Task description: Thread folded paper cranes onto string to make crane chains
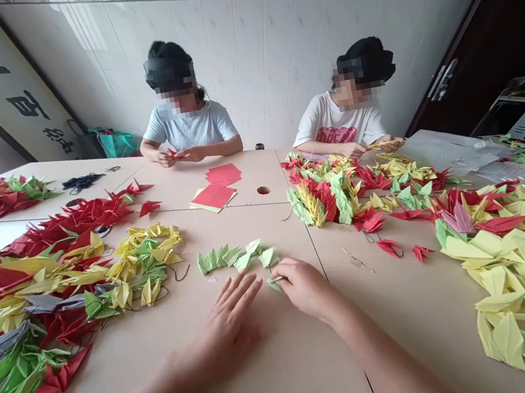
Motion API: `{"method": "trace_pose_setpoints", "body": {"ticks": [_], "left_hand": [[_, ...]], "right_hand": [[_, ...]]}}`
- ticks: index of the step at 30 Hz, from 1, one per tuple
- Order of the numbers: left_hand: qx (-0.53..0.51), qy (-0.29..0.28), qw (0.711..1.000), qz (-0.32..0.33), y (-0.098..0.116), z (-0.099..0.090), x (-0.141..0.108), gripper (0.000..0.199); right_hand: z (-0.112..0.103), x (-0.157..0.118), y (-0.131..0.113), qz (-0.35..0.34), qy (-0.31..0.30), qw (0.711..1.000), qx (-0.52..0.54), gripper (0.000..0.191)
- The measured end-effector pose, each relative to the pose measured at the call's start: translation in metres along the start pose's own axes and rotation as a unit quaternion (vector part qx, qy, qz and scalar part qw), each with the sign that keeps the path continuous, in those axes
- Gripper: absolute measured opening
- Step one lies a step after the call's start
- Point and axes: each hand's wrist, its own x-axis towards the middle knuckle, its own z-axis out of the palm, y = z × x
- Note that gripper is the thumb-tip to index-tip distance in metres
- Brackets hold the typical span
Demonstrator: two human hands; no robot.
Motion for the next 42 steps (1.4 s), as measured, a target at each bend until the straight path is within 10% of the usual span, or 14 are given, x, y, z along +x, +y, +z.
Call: {"method": "trace_pose_setpoints", "body": {"ticks": [9, 14, 22, 28, 32, 42], "left_hand": [[-0.111, -0.055, 0.992, 0.036, -0.006, -0.008, 0.002, 0.078], [-0.175, -0.015, 0.984, 0.023, -0.008, -0.011, 0.004, 0.071], [-0.229, -0.013, 0.973, 0.033, -0.005, -0.016, 0.011, 0.043], [-0.289, 0.013, 0.957, -0.017, -0.003, -0.017, 0.009, 0.028], [-0.268, 0.062, 0.958, -0.084, -0.007, -0.012, 0.007, 0.018], [-0.166, 0.062, 0.984, -0.032, -0.012, -0.006, 0.011, 0.045]], "right_hand": [[-0.024, -0.034, -0.022, 0.044, -0.226, 0.965, 0.122, 0.017], [-0.024, -0.022, -0.015, 0.060, -0.119, 0.982, 0.133, 0.022], [-0.016, -0.020, -0.013, 0.019, -0.180, 0.977, 0.110, 0.014], [-0.008, -0.016, -0.003, 0.002, -0.041, 0.997, 0.069, 0.028], [0.001, -0.013, 0.003, -0.052, -0.064, 0.996, 0.013, 0.032], [-0.002, -0.015, -0.007, -0.033, -0.071, 0.991, 0.110, 0.024]]}}
